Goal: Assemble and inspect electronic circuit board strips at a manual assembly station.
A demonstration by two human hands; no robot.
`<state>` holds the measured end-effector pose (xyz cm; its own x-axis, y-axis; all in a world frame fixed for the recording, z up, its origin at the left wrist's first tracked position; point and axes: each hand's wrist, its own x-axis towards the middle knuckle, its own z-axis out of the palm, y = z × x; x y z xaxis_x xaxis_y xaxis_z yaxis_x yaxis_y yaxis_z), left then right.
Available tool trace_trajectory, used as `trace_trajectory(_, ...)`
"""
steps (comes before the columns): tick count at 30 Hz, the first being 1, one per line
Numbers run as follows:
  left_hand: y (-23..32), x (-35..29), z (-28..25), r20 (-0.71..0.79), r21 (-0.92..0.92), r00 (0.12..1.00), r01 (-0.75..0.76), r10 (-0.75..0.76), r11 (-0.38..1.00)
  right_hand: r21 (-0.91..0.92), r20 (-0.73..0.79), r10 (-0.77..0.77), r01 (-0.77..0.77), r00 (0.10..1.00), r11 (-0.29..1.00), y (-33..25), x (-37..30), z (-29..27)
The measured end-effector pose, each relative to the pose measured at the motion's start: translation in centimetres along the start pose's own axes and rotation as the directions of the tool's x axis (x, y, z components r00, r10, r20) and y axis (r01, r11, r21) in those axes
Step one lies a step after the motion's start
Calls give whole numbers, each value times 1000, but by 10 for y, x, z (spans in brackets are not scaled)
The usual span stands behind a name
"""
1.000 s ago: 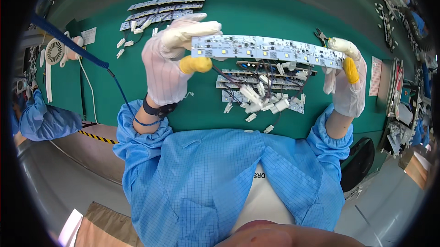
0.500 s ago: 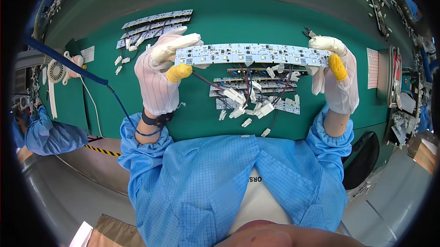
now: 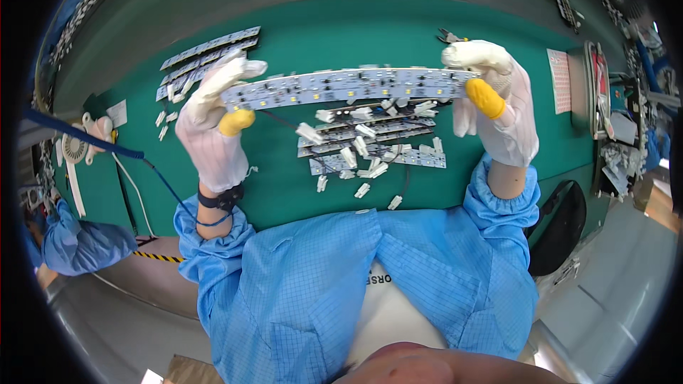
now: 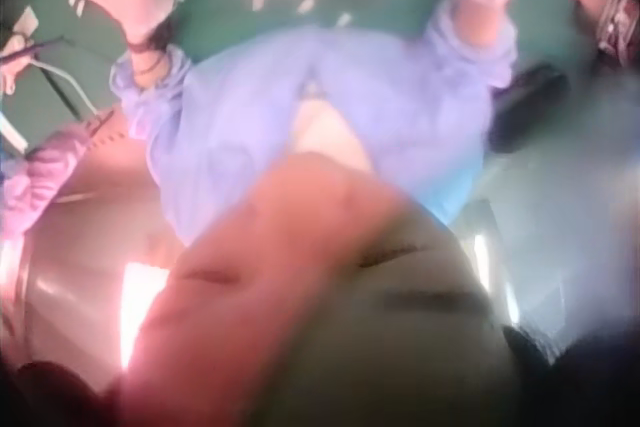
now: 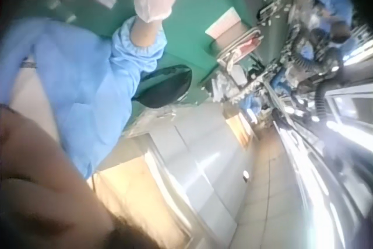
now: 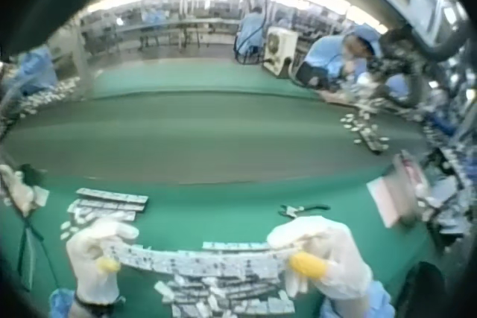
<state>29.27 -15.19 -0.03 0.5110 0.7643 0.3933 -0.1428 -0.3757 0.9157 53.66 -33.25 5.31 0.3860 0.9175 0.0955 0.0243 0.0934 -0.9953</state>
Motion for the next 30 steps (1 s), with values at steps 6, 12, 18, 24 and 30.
trace_trajectory(6,-3,6,-2,81,148,994,-78,67,986,56,49,29,-32,998,998,0,-1,-7)
trace_trajectory(12,-9,1,-1,-22,87,999,-24,26,996,40,60,54,-57,997,998,-4,0,-5)
trace_trajectory(18,1,6,8,-30,417,997,73,-66,906,2,98,31,-31,995,1000,-4,-3,-8)
trace_trajectory(24,4,11,9,105,456,989,46,-105,889,-11,128,3,-2,992,1000,-4,-4,-13)
trace_trajectory(30,-7,7,6,3,246,995,97,-101,964,65,141,-38,29,989,997,-4,-2,-12)
